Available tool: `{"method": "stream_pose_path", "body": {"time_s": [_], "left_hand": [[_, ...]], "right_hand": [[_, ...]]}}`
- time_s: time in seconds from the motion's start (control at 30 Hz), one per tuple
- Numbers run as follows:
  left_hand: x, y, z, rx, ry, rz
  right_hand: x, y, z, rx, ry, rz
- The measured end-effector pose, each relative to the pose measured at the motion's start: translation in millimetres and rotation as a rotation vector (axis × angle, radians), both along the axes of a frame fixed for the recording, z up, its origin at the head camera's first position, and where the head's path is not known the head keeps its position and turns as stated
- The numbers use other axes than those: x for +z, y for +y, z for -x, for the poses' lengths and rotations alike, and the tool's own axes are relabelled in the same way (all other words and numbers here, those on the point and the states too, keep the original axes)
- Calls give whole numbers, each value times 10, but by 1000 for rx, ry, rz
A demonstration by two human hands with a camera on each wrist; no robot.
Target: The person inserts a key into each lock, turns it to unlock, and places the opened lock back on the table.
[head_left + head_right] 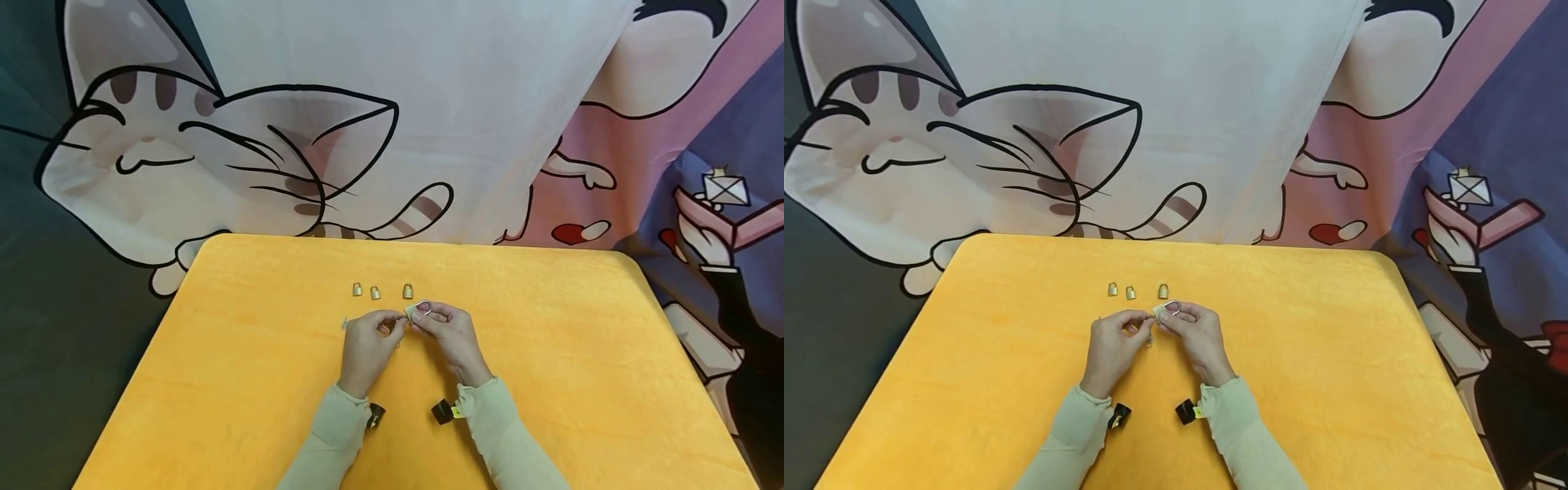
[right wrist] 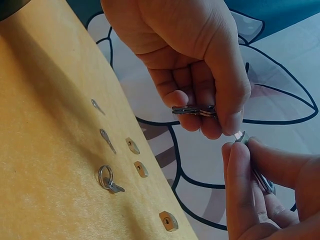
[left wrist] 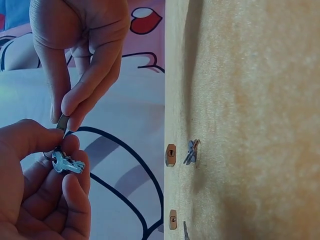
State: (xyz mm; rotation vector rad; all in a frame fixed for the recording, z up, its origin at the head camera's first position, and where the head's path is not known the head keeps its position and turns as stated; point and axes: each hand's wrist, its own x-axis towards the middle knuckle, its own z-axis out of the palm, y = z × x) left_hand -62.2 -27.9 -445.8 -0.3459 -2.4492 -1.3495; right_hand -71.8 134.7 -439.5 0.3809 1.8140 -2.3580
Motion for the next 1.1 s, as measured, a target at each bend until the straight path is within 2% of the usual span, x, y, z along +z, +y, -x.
{"method": "stream_pose_path", "body": {"time_s": [1.1], "left_hand": [[13, -40, 0, 0, -65, -8]], "right_hand": [[-8, -3, -10, 53, 30, 14]]}}
